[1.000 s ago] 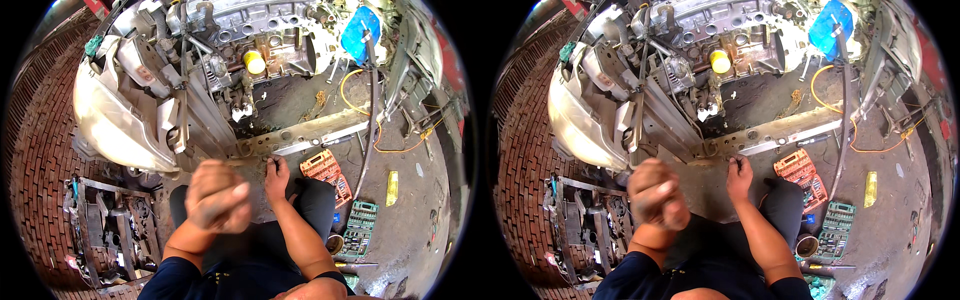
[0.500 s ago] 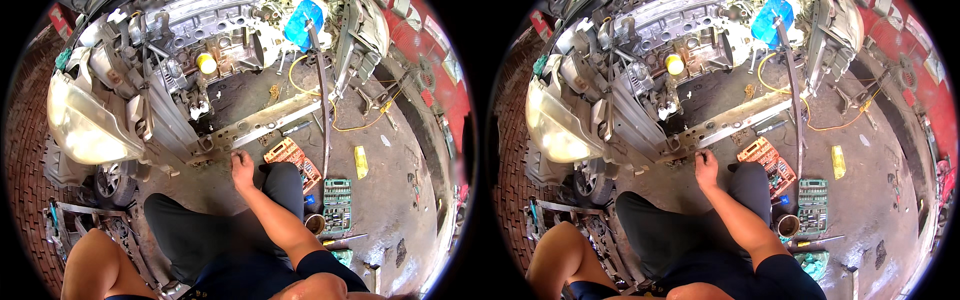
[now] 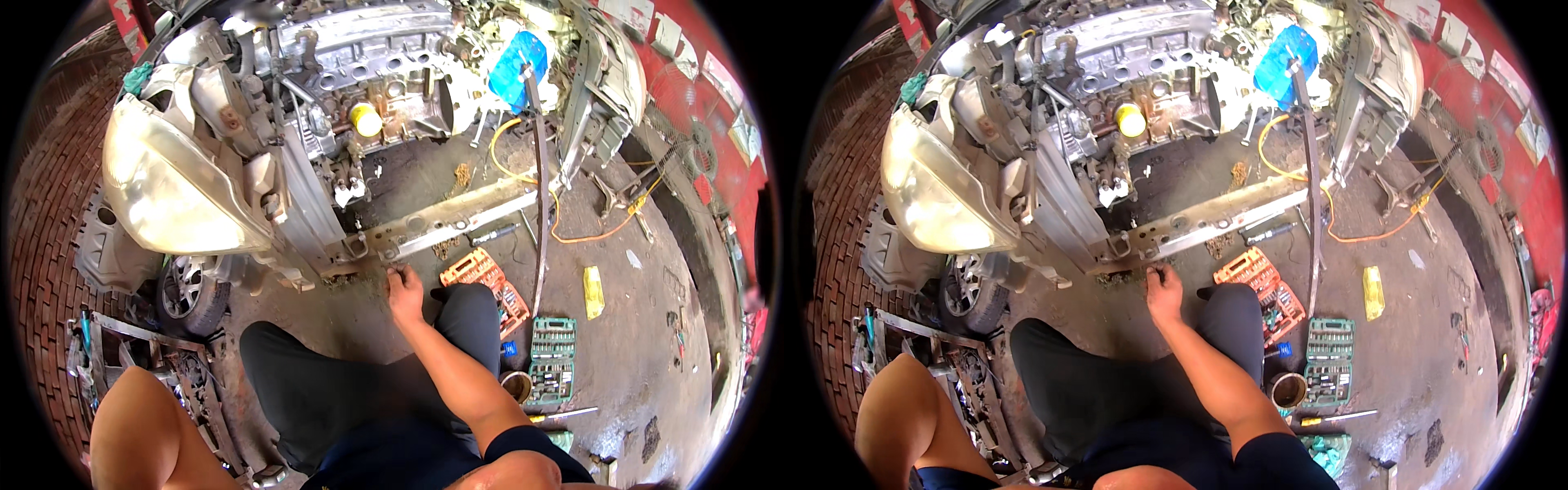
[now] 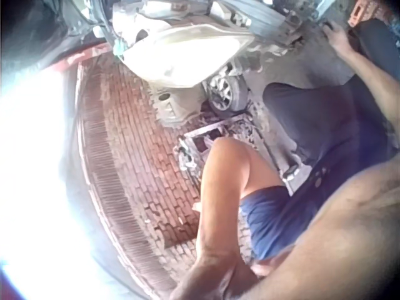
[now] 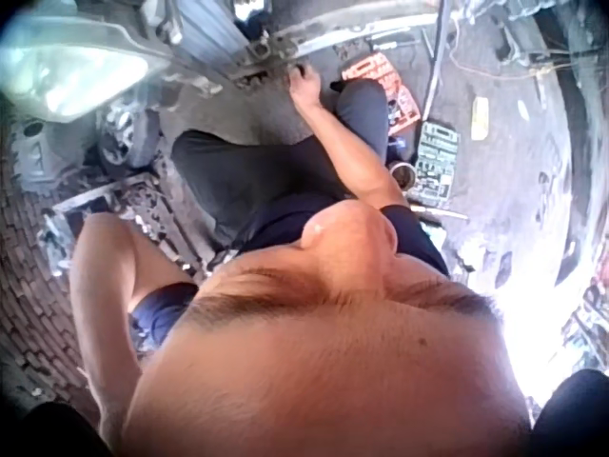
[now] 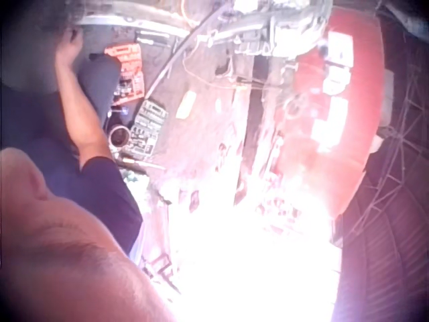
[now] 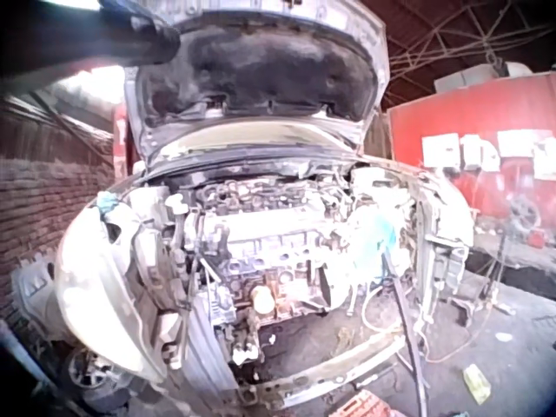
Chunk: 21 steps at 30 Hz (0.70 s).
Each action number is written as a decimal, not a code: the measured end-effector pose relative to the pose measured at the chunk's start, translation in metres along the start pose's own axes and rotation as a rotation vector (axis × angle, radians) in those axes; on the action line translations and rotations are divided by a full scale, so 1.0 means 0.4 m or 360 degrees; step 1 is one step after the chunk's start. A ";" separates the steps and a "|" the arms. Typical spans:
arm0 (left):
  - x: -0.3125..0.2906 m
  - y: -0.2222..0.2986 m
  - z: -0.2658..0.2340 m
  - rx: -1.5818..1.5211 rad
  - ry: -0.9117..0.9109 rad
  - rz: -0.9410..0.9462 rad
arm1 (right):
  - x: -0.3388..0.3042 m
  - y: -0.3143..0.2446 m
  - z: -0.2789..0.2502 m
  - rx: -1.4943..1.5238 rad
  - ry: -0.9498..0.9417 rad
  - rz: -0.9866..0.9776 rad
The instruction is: The person works on a car's front headlight assembly in a garage. They pick up a small bottle, place it down, and then use a screwdriver to loosen and remove fasteners from the headlight housing. The person manipulates the headlight and uses tools to adjust components within the engine bay area.
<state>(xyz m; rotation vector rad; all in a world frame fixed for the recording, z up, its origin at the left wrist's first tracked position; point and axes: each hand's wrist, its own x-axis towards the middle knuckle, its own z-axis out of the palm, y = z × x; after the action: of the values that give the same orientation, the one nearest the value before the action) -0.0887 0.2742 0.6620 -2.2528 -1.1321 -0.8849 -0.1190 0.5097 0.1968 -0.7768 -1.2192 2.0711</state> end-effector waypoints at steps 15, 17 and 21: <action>-0.005 0.040 -0.042 0.0032 -0.0087 -0.0082 | -0.095 -0.457 -0.066 0.0050 0.0182 -0.0682; 0.005 0.034 -0.053 0.0030 -0.0097 -0.0130 | -0.164 -0.648 -0.115 0.0227 0.0031 -0.1280; 0.027 0.060 -0.064 0.0027 -0.0126 -0.0131 | -0.366 -0.914 -0.343 0.0486 -0.0541 -0.2090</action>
<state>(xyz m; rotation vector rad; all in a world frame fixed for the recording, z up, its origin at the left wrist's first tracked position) -0.0725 0.2499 0.6844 -2.2594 -1.2707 -0.8205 0.1513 0.6188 0.4954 0.4914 -1.0530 1.1863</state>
